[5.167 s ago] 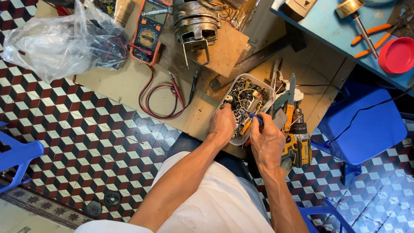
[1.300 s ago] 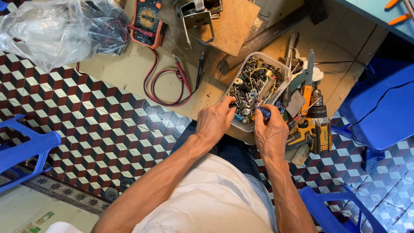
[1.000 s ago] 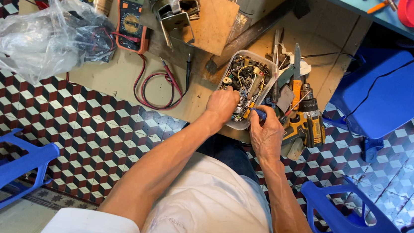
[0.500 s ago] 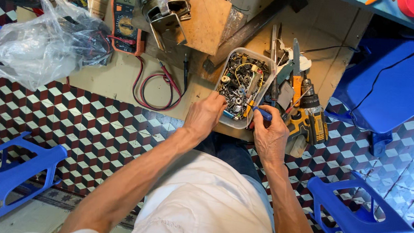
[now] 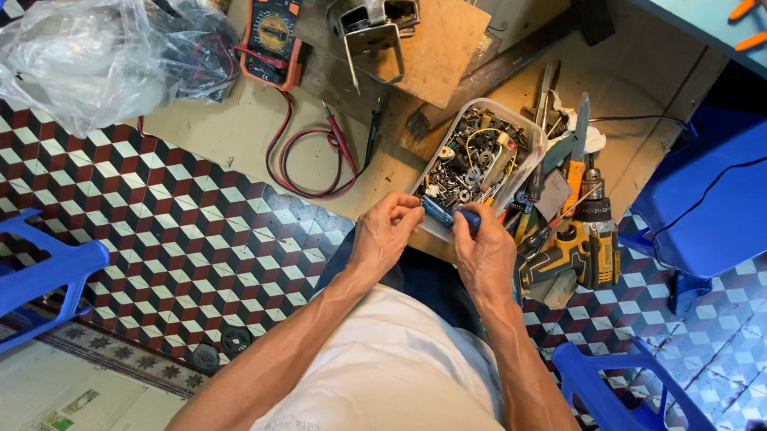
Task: The person works on a cylindrical electrical component at a cluttered workbench. They insert a small metal pin into the component, then use a cordless drill to tighten a screw. After a brief walk around the room, they return to the bench, select a small blue component from a parts bin, insert it into the device, and use the drill again to secure it.
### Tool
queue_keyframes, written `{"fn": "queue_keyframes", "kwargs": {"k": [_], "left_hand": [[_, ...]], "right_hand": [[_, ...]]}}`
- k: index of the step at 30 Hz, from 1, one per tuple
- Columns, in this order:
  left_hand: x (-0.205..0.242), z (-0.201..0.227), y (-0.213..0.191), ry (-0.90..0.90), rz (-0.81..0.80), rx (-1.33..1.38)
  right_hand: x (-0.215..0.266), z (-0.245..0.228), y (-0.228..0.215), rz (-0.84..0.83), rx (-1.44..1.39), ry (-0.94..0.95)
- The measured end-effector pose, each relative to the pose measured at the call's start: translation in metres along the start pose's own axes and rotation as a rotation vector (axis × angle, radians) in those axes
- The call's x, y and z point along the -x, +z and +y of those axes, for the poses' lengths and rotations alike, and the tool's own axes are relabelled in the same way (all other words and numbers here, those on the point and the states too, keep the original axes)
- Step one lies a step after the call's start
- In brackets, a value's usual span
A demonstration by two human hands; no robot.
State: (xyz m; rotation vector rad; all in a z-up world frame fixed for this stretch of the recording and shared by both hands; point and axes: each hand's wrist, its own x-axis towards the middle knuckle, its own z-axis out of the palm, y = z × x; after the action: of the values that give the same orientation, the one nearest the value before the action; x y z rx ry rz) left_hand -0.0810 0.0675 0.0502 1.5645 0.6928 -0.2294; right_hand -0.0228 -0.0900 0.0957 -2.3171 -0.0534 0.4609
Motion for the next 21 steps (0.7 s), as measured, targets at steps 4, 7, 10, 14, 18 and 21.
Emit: {"fn": "queue_keyframes", "kwargs": {"k": [4, 7, 10, 14, 18, 21], "left_hand": [[-0.002, -0.001, 0.002, 0.0, 0.0, -0.019], [-0.001, 0.002, 0.0, 0.015, 0.021, -0.069], [0.0, 0.007, 0.0, 0.042, 0.029, -0.151], [0.003, 0.01, 0.002, 0.125, 0.012, -0.276], [0.003, 0.011, 0.008, 0.362, 0.081, -0.402], [-0.007, 0.013, 0.016, 0.248, 0.048, -0.427]], "right_hand": [[0.004, 0.002, -0.009, 0.051, -0.115, 0.079], [-0.01, -0.003, -0.007, 0.094, -0.083, 0.043], [-0.025, -0.007, -0.003, 0.135, 0.042, -0.164], [-0.027, -0.008, -0.004, 0.127, 0.101, -0.117], [-0.021, -0.01, -0.009, 0.142, 0.132, -0.097], [-0.019, -0.012, -0.01, 0.152, 0.108, -0.053]]}}
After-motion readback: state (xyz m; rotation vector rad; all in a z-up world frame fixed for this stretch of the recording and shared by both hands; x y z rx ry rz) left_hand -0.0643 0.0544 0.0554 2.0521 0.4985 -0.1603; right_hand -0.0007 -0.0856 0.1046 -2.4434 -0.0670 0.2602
